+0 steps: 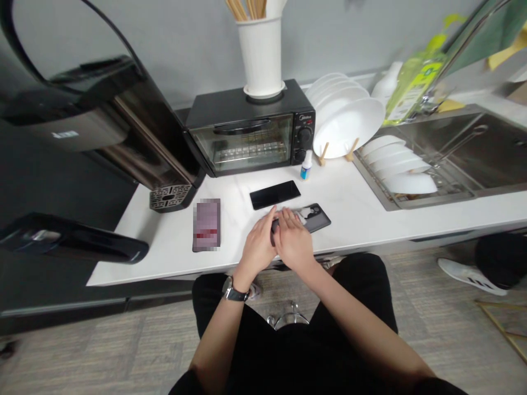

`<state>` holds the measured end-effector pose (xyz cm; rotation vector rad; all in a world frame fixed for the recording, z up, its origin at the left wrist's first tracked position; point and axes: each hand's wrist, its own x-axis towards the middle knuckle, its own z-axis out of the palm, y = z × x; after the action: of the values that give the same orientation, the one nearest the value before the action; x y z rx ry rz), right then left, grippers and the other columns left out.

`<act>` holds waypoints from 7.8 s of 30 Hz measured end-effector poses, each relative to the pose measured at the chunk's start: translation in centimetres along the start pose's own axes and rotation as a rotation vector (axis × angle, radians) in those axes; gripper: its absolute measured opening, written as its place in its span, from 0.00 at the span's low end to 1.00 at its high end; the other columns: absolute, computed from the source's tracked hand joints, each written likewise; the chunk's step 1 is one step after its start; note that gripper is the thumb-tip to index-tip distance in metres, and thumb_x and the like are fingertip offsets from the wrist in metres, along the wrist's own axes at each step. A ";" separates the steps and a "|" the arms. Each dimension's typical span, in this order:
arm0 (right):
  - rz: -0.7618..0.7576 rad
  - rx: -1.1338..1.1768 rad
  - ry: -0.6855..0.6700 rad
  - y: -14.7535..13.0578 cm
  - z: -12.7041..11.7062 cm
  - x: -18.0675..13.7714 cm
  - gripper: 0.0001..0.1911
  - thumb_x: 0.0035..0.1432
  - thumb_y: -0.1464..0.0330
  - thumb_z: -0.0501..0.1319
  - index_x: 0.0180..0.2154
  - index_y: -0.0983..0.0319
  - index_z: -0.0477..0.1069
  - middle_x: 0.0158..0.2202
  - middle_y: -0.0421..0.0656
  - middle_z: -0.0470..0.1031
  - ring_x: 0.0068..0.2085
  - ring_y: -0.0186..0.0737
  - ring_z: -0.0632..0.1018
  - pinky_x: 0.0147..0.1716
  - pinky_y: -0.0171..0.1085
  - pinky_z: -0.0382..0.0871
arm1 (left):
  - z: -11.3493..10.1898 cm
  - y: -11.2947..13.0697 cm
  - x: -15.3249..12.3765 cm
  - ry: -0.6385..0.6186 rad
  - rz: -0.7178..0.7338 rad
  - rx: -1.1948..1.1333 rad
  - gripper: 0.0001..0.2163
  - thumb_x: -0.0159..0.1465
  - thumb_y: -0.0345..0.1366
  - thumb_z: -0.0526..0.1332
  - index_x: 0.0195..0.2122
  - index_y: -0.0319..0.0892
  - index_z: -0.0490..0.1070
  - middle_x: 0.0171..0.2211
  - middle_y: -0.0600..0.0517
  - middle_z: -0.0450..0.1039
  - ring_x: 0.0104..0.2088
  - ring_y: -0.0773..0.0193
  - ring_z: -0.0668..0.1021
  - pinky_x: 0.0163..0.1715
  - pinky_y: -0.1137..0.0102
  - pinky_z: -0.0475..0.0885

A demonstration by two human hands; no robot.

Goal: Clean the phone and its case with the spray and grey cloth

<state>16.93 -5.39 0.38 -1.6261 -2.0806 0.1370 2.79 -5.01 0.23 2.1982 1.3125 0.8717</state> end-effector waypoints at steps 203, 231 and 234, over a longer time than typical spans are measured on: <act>-0.276 0.236 0.037 12.0 -3.8 0.3 0.15 0.72 0.68 0.58 0.55 0.57 0.79 0.60 0.47 0.78 0.60 0.53 0.76 0.62 0.56 0.74 | -2.6 -0.4 1.0 0.013 0.002 0.457 0.26 0.67 0.54 0.68 0.61 0.46 0.74 0.60 0.45 0.75 0.57 0.47 0.77 0.60 0.53 0.75; 0.162 0.940 0.123 9.5 -4.8 2.2 0.33 0.67 0.45 0.61 0.65 0.56 0.69 0.59 0.49 0.79 0.52 0.51 0.82 0.51 0.49 0.81 | -5.6 1.3 4.3 -0.228 -0.341 -0.559 0.24 0.62 0.59 0.67 0.39 0.38 0.78 0.32 0.51 0.76 0.31 0.64 0.75 0.32 0.71 0.69; 0.271 1.135 -0.009 8.8 -4.2 2.8 0.31 0.61 0.43 0.66 0.56 0.57 0.78 0.48 0.44 0.83 0.40 0.45 0.82 0.33 0.41 0.82 | -4.7 1.8 2.6 -0.284 -0.391 -0.676 0.26 0.61 0.58 0.70 0.46 0.37 0.79 0.34 0.50 0.78 0.32 0.64 0.76 0.33 0.71 0.71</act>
<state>26.10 -1.22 1.67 -1.1124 -1.2838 1.1640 1.50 -3.31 5.46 1.4192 1.0528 0.6833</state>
